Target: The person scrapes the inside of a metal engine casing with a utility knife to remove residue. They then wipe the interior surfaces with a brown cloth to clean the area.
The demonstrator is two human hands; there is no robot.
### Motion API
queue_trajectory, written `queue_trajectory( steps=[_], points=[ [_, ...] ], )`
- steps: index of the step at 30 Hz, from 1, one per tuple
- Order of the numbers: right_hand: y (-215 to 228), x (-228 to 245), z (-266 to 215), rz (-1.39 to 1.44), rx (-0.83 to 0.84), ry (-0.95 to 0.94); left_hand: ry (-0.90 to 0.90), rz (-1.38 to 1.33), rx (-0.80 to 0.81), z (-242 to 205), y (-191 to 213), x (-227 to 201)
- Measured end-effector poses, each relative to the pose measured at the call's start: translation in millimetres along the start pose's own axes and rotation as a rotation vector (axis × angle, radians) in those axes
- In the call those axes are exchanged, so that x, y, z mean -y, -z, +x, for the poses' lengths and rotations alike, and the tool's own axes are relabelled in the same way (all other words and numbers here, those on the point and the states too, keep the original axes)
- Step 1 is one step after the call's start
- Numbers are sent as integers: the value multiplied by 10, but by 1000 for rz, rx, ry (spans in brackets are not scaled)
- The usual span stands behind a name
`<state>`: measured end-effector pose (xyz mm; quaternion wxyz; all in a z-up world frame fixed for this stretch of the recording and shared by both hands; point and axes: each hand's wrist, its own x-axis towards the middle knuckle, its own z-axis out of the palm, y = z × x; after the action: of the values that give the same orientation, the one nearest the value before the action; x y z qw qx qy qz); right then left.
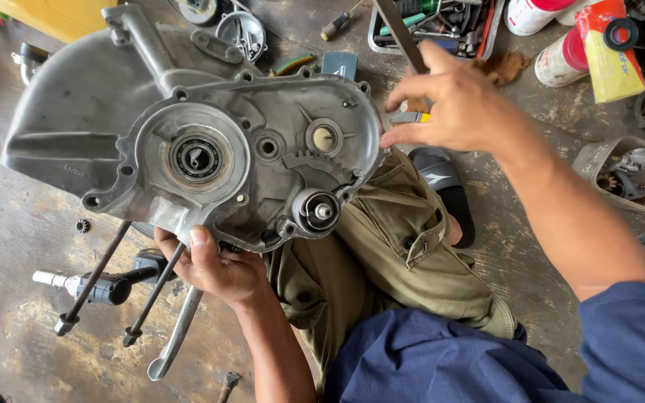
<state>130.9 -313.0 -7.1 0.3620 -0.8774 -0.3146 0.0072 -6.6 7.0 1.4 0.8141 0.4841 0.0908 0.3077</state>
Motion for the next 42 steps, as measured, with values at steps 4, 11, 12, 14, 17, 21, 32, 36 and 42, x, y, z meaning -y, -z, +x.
queue_trajectory(
  steps=[4, 11, 12, 14, 17, 21, 32, 36, 42],
  points=[
    [217, 70, -33, -110, -42, -56, -15, 51, 38, -44, -80, -48],
    [46, -129, -40, -115, -69, -4, -7, 44, 56, -19, -68, -63],
    [10, -237, -76, -34, -93, 53, 8, 29, 52, -31, -66, -79],
    [-86, -638, -207, -110, -149, 2, 8, 25, 65, 1, -67, -71],
    [-368, -1422, -433, -289, -146, -83, 12, 63, 64, 79, -115, -64],
    [-926, -2407, -882, -523, -5, -29, 55, 26, 108, 190, -85, -35],
    [-1840, -2901, -1092, -768, -85, -280, 27, 163, 241, 379, -213, -77],
    [-2136, -3002, -1057, -731, -37, -158, -105, 208, 43, 367, -524, 25],
    [-2717, -3793, -1134, -567, -65, -335, -100, 182, 42, 383, -496, 46]
  ],
)
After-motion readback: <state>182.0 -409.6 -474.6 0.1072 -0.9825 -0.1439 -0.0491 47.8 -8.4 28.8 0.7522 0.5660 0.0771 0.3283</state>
